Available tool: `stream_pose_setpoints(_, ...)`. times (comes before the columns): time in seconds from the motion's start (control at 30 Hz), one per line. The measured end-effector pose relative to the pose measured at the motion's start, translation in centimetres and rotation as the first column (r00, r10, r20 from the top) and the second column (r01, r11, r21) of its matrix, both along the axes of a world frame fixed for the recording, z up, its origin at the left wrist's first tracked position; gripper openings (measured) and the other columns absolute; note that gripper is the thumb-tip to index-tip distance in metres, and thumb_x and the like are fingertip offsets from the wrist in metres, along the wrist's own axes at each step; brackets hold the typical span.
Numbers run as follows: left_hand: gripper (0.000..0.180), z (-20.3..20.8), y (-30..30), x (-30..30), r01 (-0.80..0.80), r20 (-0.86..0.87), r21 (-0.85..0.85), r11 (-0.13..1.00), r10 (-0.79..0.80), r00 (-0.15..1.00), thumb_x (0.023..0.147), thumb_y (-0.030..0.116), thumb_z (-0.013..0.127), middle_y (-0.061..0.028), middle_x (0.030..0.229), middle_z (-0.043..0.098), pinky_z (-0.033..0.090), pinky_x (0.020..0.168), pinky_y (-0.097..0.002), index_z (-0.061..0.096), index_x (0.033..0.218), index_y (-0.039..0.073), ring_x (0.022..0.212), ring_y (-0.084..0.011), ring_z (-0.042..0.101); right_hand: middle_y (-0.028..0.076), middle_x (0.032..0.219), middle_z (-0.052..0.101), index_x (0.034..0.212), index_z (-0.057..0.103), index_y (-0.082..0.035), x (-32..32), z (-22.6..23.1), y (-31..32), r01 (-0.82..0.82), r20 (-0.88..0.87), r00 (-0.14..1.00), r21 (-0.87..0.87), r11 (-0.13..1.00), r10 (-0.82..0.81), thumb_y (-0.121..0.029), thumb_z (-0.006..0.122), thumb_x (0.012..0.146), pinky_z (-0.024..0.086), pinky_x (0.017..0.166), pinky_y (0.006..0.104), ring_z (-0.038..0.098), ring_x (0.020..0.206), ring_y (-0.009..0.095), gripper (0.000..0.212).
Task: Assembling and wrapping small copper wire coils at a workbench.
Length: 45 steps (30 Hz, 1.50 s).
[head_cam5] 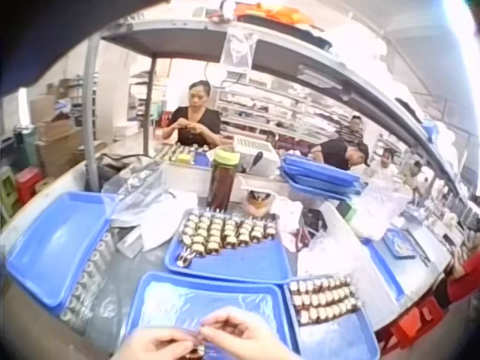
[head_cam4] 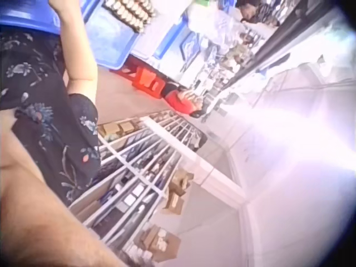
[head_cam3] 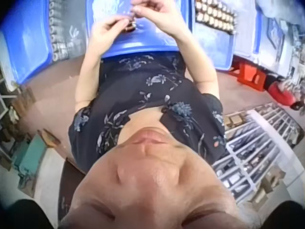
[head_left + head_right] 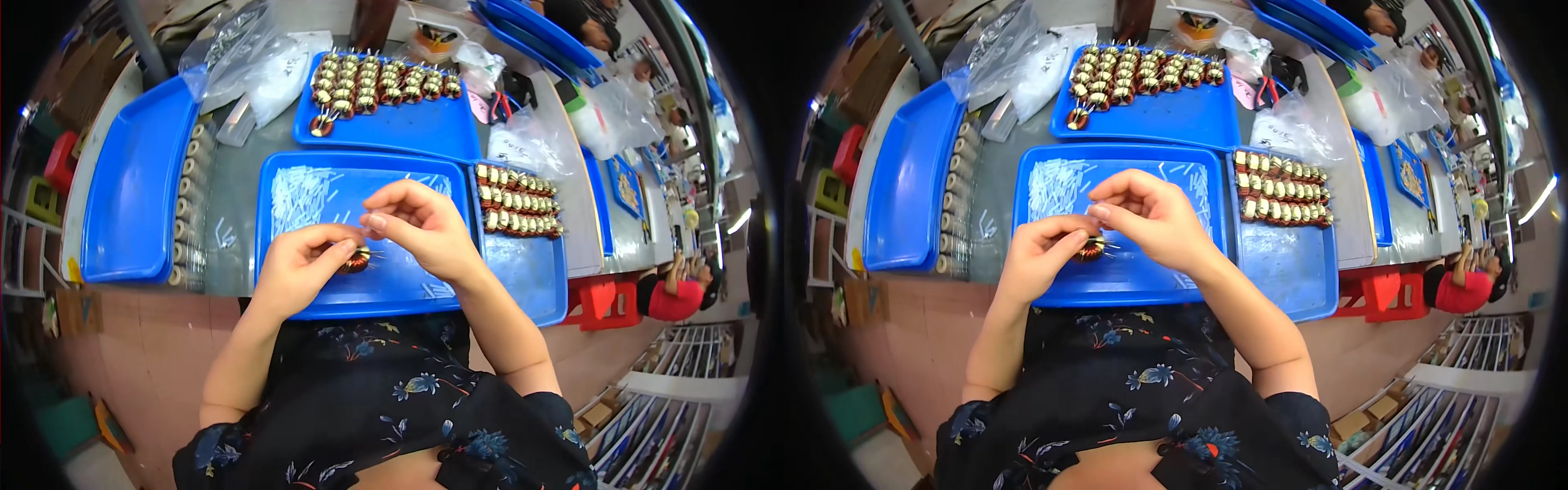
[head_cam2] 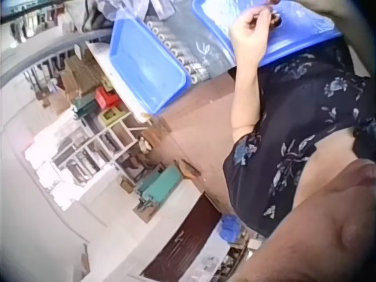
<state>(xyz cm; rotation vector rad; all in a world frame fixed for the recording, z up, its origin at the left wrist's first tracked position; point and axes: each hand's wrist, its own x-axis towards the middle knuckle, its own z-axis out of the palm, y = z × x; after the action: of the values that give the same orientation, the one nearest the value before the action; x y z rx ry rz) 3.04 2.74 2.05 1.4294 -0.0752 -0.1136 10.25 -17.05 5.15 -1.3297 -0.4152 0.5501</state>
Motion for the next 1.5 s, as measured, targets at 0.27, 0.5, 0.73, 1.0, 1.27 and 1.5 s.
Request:
stream_pose_setpoints(0.27,0.017,0.0,-0.8,-0.1,0.064,-0.076,0.078,0.995,-0.058,0.995,0.092,0.012,0.068,-0.0072,0.086,0.074,0.054,0.069,-0.0233,0.073,0.098,-0.003,0.078,-0.0094,0.068,0.01,0.099,0.071,0.105,0.063,0.001,-1.2,-1.1,-0.4,0.032,0.047,0.998,-0.093,0.995,-0.028,-0.002,0.07,0.09,0.056,0.081,0.0259,0.069,0.091,0.014,0.017)
stream_pose_setpoints(0.5,0.018,0.5,-0.9,-0.2,0.041,-0.113,0.147,0.988,-0.024,0.993,0.089,0.016,0.071,-0.0072,0.079,0.074,0.052,0.064,-0.0234,0.075,0.091,-0.001,0.072,-0.0087,0.067,0.007,0.098,0.07,0.102,0.065,0.0,-1.5,-1.4,-0.5,0.055,0.099,0.994,-0.147,0.988,-0.04,-0.004,0.07,0.091,0.055,0.081,0.0257,0.067,0.092,0.011,0.013)
stream_pose_setpoints(0.73,0.021,0.0,-0.7,-0.3,0.04,-0.092,0.221,0.974,-0.02,0.996,0.088,0.02,0.07,-0.0088,0.078,0.074,0.052,0.063,-0.0244,0.075,0.091,0.0,0.07,-0.0104,0.069,0.008,0.099,0.071,0.099,0.065,0.0,-2.0,-1.7,-0.4,0.076,0.159,0.986,-0.176,0.982,-0.048,-0.002,0.071,0.09,0.055,0.081,0.026,0.067,0.092,0.011,0.011)
stream_pose_setpoints(1.0,0.02,0.8,-0.5,-0.3,0.062,-0.035,0.311,0.948,-0.054,0.998,0.086,0.02,0.069,-0.0095,0.075,0.073,0.051,0.061,-0.0269,0.076,0.09,0.002,0.067,-0.0124,0.069,0.008,0.097,0.071,0.099,0.065,0.001,-1.8,-1.5,-0.8,0.058,0.178,0.984,-0.242,0.969,-0.015,-0.003,0.07,0.09,0.055,0.08,0.026,0.068,0.09,0.012,0.011)
stream_pose_setpoints(1.27,0.019,0.9,-0.3,-0.3,0.071,-0.042,0.324,0.943,-0.061,0.997,0.086,0.019,0.067,-0.0093,0.073,0.073,0.049,0.058,-0.0279,0.075,0.086,0.002,0.063,-0.012,0.066,0.009,0.097,0.071,0.104,0.064,0.002,-1.5,-1.7,-0.5,0.007,0.062,0.998,-0.21,0.978,0.006,-0.004,0.069,0.092,0.056,0.08,0.0254,0.069,0.091,0.013,0.014)
stream_pose_setpoints(1.5,0.021,0.4,-0.2,0.0,0.131,-0.075,0.29,0.948,-0.114,0.991,0.087,0.02,0.067,-0.0091,0.074,0.073,0.051,0.061,-0.0273,0.075,0.087,0.001,0.066,-0.0122,0.068,0.009,0.098,0.07,0.104,0.064,0.003,-1.4,-1.7,-0.6,-0.01,0.101,0.994,-0.23,0.973,0.034,-0.004,0.068,0.092,0.056,0.08,0.0257,0.069,0.091,0.014,0.015)
